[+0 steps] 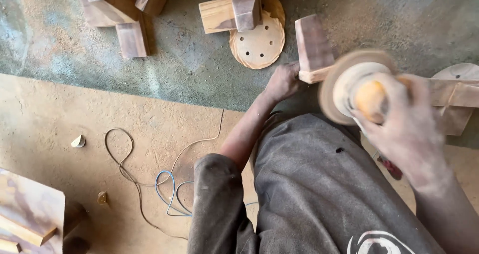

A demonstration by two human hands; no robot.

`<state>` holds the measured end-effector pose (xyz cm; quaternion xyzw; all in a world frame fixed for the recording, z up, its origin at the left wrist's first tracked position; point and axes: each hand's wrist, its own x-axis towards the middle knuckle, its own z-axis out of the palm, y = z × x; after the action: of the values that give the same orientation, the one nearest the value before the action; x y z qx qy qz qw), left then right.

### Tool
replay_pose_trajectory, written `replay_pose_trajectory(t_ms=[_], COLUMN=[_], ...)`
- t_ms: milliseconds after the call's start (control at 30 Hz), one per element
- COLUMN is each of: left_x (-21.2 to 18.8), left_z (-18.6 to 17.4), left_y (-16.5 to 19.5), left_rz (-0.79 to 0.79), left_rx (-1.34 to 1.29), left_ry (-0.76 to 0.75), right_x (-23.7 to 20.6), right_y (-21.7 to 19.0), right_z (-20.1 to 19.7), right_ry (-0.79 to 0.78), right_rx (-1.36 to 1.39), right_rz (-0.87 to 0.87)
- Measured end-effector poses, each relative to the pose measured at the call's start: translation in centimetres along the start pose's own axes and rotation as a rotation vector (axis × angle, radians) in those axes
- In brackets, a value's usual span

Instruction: The person uses an orbital sander to smooth the surfaces of small wooden blocks. They pick up each block, sand its faces, and place it back on the work surface among other blocks.

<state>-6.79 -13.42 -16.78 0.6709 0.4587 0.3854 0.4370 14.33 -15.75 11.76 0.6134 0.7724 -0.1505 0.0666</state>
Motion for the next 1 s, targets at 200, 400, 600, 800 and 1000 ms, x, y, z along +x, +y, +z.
replay_pose_trajectory(t_ms=[200,400,600,800,1000], left_x=[-0.7,-0.7,-0.7,-0.9,-1.0], left_z=[0.0,0.1,0.2,0.9,1.0], left_y=[0.0,-0.1,-0.4,-1.0,-0.9], left_rz=[-0.009,0.034,0.067,-0.008,0.014], left_rx=[0.085,0.075,0.09,0.066,0.043], left_ry=[-0.013,0.011,0.01,-0.026,-0.005], right_x=[2.0,3.4,4.4,4.1,3.6], right_y=[-2.1,-2.0,-2.8,-4.6,-3.9], right_z=[0.1,-1.0,-1.3,0.3,0.4], right_ry=[-0.049,-0.29,-0.214,-0.107,-0.225], right_rx=[-0.079,-0.338,-0.344,-0.301,-0.297], right_rz=[-0.153,-0.021,-0.164,-0.34,-0.273])
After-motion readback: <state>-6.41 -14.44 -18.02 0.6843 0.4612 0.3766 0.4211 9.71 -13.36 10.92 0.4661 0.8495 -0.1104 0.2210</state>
